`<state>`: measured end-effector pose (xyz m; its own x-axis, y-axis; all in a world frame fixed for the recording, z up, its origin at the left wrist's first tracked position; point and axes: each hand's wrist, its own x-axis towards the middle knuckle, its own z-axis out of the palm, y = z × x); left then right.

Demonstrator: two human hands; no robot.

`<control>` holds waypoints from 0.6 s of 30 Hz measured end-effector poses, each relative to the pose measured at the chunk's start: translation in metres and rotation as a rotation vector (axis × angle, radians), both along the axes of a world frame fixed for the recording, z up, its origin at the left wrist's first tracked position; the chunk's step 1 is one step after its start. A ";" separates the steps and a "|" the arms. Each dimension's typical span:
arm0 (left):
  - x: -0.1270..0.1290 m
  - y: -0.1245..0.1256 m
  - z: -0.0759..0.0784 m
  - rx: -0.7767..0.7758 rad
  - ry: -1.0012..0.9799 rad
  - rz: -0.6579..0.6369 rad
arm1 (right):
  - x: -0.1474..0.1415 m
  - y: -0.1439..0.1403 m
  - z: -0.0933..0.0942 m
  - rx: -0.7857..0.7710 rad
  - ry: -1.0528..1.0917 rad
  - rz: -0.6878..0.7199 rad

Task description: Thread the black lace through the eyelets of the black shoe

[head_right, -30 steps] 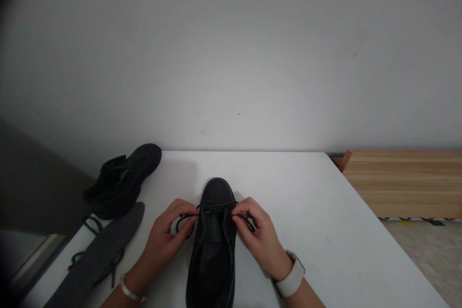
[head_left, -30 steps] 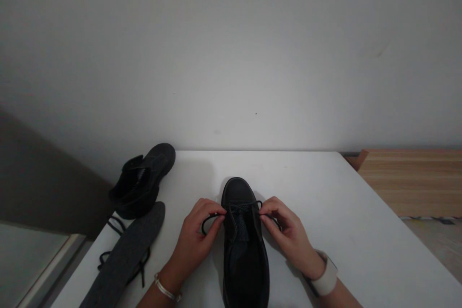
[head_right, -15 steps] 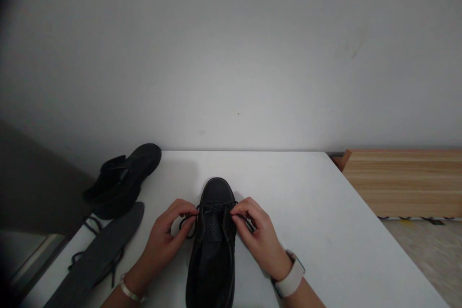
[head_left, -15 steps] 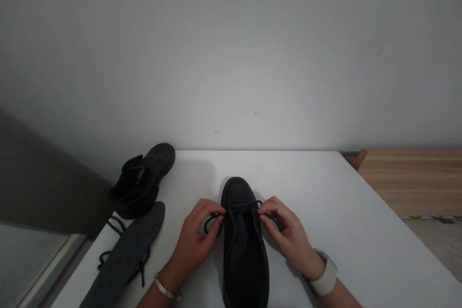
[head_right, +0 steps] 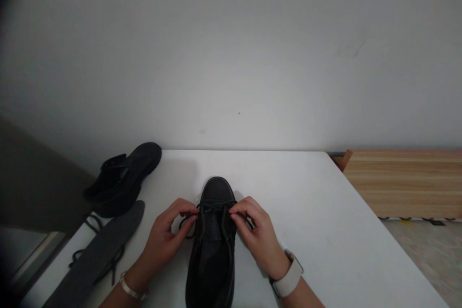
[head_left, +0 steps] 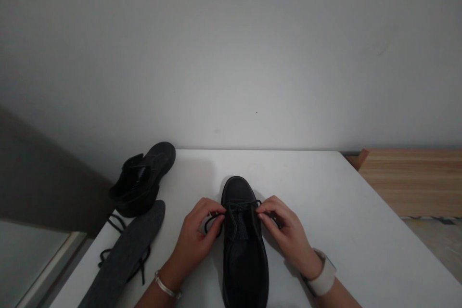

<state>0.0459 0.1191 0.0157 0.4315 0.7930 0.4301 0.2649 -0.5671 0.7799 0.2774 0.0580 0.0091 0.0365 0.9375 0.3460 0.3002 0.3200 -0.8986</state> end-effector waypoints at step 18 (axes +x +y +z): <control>-0.003 0.000 -0.006 -0.028 0.016 -0.023 | 0.001 -0.003 0.000 -0.014 0.069 0.015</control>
